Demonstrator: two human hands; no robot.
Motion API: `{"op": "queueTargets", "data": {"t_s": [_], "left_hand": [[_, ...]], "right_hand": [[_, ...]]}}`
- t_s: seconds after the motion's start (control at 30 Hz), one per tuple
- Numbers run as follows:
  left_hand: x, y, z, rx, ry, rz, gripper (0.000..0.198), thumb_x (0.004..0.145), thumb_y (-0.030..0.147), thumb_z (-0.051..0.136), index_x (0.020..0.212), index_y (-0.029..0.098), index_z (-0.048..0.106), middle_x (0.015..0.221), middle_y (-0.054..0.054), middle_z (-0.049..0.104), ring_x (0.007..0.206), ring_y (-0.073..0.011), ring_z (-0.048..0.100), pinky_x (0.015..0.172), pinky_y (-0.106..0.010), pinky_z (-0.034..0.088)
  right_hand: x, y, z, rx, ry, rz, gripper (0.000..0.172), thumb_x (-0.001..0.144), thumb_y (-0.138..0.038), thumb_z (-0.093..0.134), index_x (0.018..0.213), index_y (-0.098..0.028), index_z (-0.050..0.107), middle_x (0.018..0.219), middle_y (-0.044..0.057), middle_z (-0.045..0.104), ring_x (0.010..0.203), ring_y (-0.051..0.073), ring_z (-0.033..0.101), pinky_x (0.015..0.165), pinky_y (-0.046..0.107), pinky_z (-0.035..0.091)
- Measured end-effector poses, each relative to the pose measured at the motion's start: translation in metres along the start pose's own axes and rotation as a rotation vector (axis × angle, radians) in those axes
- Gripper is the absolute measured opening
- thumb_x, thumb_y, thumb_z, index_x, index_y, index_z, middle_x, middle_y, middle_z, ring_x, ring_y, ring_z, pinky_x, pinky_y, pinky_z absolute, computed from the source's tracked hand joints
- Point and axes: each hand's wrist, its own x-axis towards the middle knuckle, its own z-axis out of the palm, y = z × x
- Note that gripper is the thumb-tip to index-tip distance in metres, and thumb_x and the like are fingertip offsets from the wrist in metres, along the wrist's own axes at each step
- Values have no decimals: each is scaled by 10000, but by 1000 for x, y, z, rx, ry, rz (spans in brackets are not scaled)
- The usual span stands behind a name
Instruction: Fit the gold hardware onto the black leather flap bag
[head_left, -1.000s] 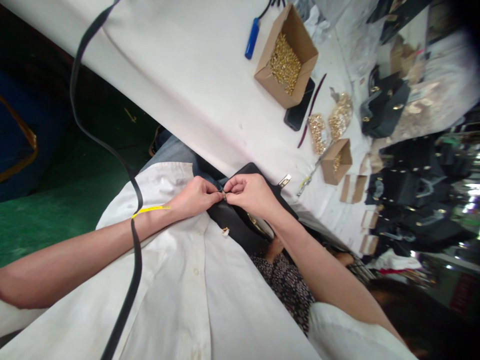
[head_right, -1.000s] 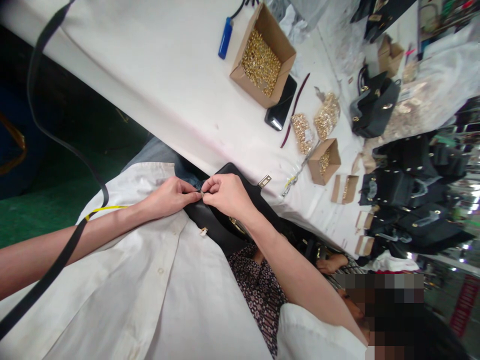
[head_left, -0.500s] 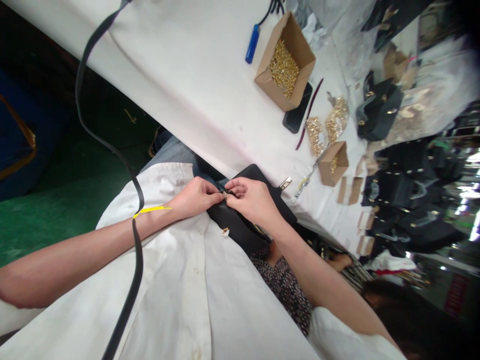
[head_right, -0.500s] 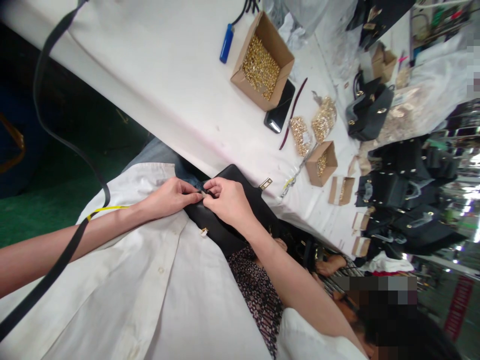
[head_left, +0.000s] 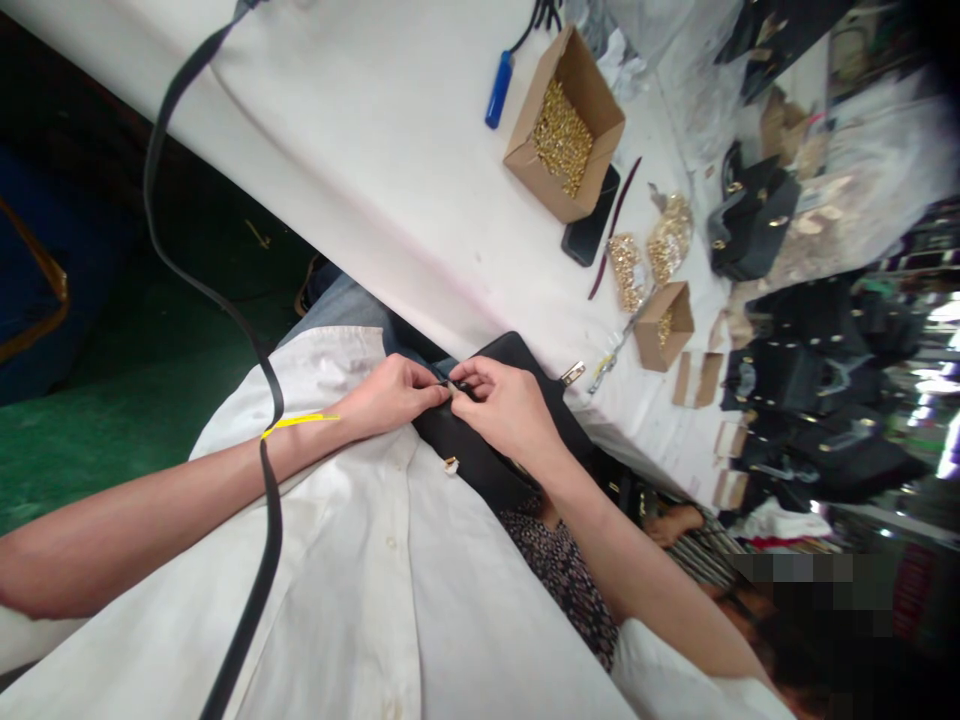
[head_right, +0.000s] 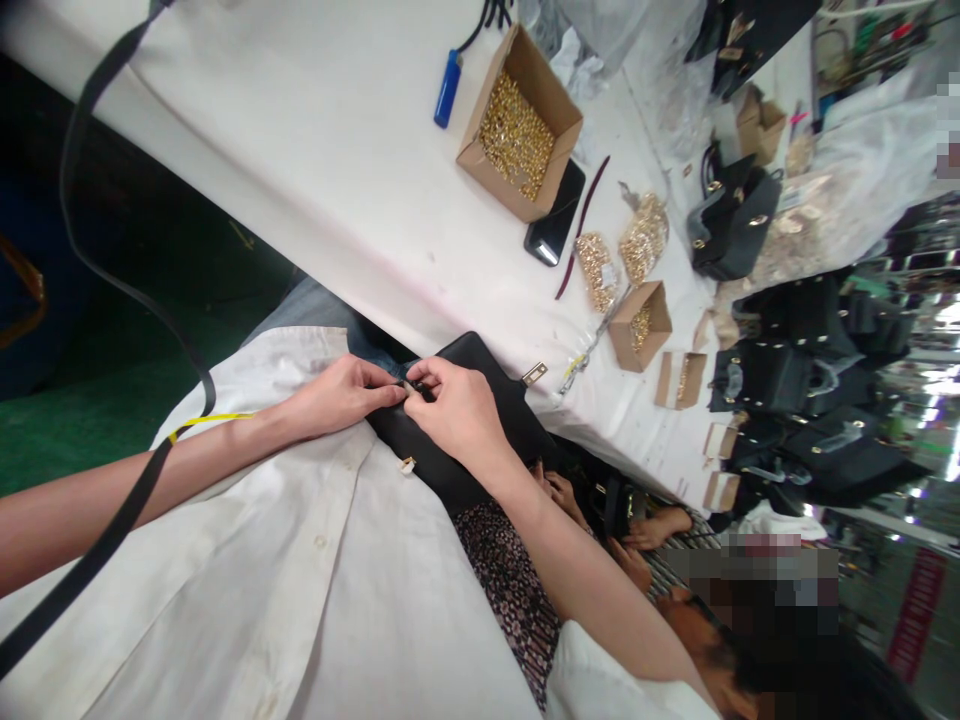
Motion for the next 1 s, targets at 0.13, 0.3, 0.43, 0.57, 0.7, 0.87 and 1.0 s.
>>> {"op": "queueTargets", "data": {"t_s": [0.13, 0.3, 0.43, 0.57, 0.7, 0.87, 1.0], "left_hand": [[0, 1, -1, -13, -19, 0, 425, 952, 492, 679, 682, 164, 670, 635, 32, 424, 632, -129, 334, 546, -311, 220], [0, 0, -1, -36, -13, -27, 405, 949, 489, 684, 731, 152, 743, 642, 28, 474, 628, -131, 368, 551, -302, 253], [1, -2, 0, -43, 0, -28, 412, 938, 489, 697, 692, 158, 705, 635, 27, 466, 624, -128, 369, 547, -301, 246], [2, -3, 0, -45, 11, -29, 419, 936, 492, 695, 678, 163, 681, 628, 26, 451, 621, -129, 362, 543, -305, 230], [1, -1, -1, -33, 25, -55, 431, 927, 501, 696, 658, 166, 663, 617, 32, 423, 611, -126, 340, 537, -311, 217], [5, -3, 1, 48, 69, -69, 420, 920, 497, 681, 650, 177, 649, 611, 35, 442, 606, -131, 373, 536, -310, 238], [10, -10, 4, 125, 96, -21, 397, 935, 469, 647, 656, 189, 616, 624, 32, 485, 620, -138, 418, 558, -311, 267]], "right_hand": [[-2, 4, -1, 74, -9, 14, 199, 876, -246, 787, 1068, -251, 838, 982, 37, 847, 903, 228, 813, 838, 324, 663], [-3, 10, -1, 215, -31, 53, 240, 863, -253, 810, 1102, -230, 828, 999, 49, 853, 899, 226, 823, 839, 326, 672], [-3, 10, 2, 201, 18, 56, 207, 852, -229, 788, 1052, -211, 836, 967, 58, 849, 858, 224, 812, 811, 325, 664], [-2, 11, 6, 183, 36, 33, 209, 861, -218, 768, 1057, -211, 839, 945, 51, 845, 831, 216, 806, 788, 319, 655], [-2, 12, 8, 196, 36, -4, 177, 876, -226, 770, 1036, -210, 842, 956, 55, 848, 847, 220, 811, 797, 325, 668], [-1, 16, 7, 228, 4, -46, 172, 921, -258, 767, 1069, -219, 845, 1026, 64, 856, 906, 228, 823, 888, 361, 693], [3, 27, 6, 329, -66, -60, 299, 907, -290, 825, 1201, -236, 809, 1110, 73, 853, 1004, 242, 833, 938, 375, 704]]}}
